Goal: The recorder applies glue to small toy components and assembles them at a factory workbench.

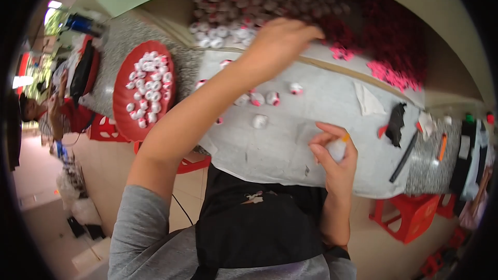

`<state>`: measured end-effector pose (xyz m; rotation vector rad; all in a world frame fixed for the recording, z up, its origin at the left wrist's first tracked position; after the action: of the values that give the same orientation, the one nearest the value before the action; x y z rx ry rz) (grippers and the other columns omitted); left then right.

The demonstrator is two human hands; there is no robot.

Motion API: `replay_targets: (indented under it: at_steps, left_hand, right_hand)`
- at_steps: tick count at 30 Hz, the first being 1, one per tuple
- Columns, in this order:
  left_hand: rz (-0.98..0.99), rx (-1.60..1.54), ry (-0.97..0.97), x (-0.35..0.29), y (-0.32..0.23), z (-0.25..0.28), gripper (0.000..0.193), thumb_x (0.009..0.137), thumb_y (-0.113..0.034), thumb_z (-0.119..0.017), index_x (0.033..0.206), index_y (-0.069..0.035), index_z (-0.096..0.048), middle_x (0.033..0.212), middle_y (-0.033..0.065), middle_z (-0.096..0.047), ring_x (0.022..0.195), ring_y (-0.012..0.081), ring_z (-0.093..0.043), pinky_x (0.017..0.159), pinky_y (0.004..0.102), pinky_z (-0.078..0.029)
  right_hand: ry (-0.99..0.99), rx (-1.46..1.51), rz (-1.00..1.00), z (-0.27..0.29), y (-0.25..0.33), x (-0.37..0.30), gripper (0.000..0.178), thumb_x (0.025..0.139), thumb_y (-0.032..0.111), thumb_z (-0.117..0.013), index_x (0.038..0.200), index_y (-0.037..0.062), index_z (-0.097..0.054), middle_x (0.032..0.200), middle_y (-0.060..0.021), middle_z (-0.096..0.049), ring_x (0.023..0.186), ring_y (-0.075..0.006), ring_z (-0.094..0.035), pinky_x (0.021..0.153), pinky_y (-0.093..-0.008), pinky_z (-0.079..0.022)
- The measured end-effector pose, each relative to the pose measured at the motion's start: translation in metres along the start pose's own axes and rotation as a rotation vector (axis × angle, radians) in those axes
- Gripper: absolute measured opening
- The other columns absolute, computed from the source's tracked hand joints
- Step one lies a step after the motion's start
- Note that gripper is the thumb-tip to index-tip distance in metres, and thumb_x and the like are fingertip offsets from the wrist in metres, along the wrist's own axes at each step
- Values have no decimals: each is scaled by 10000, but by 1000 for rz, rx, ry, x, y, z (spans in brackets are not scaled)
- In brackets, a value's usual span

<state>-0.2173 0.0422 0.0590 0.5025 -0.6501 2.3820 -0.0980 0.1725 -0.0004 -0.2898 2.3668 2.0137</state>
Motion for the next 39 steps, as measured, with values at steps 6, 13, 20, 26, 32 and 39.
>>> replay_targets:
  at_steps: [6, 13, 20, 26, 32, 39]
  left_hand:
    - [-400, 427, -576, 27, -22, -15, 217, 601, -106, -481, 741, 27, -579, 790, 155, -568, 750, 278, -550, 689, 354, -441]
    - [100, -199, -203, 5, -13, 22, 128, 622, -85, -532, 735, -49, -579, 755, 119, -541, 718, 211, -546, 600, 324, -439]
    - [440, -955, -238, -92, -26, 43, 179, 667, -60, -570, 839, -41, -527, 751, 55, -536, 664, 138, -529, 573, 256, -422]
    - [516, -997, -402, -160, -32, 59, 189, 741, -61, -521, 928, -36, -523, 864, 54, -528, 740, 102, -520, 659, 242, -418]
    - [705, -1612, -921, -230, 16, 114, 275, 796, -68, -447, 1067, -30, -411, 942, 91, -506, 835, 169, -526, 756, 290, -432]
    - [349, -1635, -1988, -413, 215, 273, 293, 774, -13, -459, 1054, -39, -377, 941, 192, -399, 879, 322, -452, 797, 411, -433]
  right_hand:
    - [26, -24, 82, 4, 3, -10, 330, 689, 50, -531, 999, -32, -450, 699, -58, -471, 509, -74, -380, 458, -182, -311]
    - [27, -9, 69, -3, -3, -11, 353, 713, 70, -530, 1037, -29, -429, 736, -49, -461, 498, -62, -350, 468, -175, -288]
    - [68, -18, 65, -10, -8, -12, 363, 716, 66, -524, 1050, -28, -416, 745, -44, -457, 500, -55, -348, 463, -164, -281]
    - [56, 11, 75, -19, 0, -20, 343, 721, 47, -503, 1045, -21, -414, 743, -44, -459, 498, -53, -353, 461, -161, -285]
    - [74, 4, 74, -23, 2, -26, 337, 724, 42, -502, 1043, -20, -412, 728, -48, -463, 495, -54, -360, 450, -167, -290]
    - [120, -18, 73, -30, 3, -33, 318, 724, 44, -507, 1023, -16, -420, 715, -50, -459, 492, -59, -361, 451, -168, -295]
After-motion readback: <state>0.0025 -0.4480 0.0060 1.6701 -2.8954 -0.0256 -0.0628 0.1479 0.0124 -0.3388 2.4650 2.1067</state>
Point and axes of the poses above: each hand's wrist, its own x-axis towards the middle knuckle, its own z-axis out of the back of the hand, y = z × x, the point moved 8 cm from there along x, towards the middle knuckle
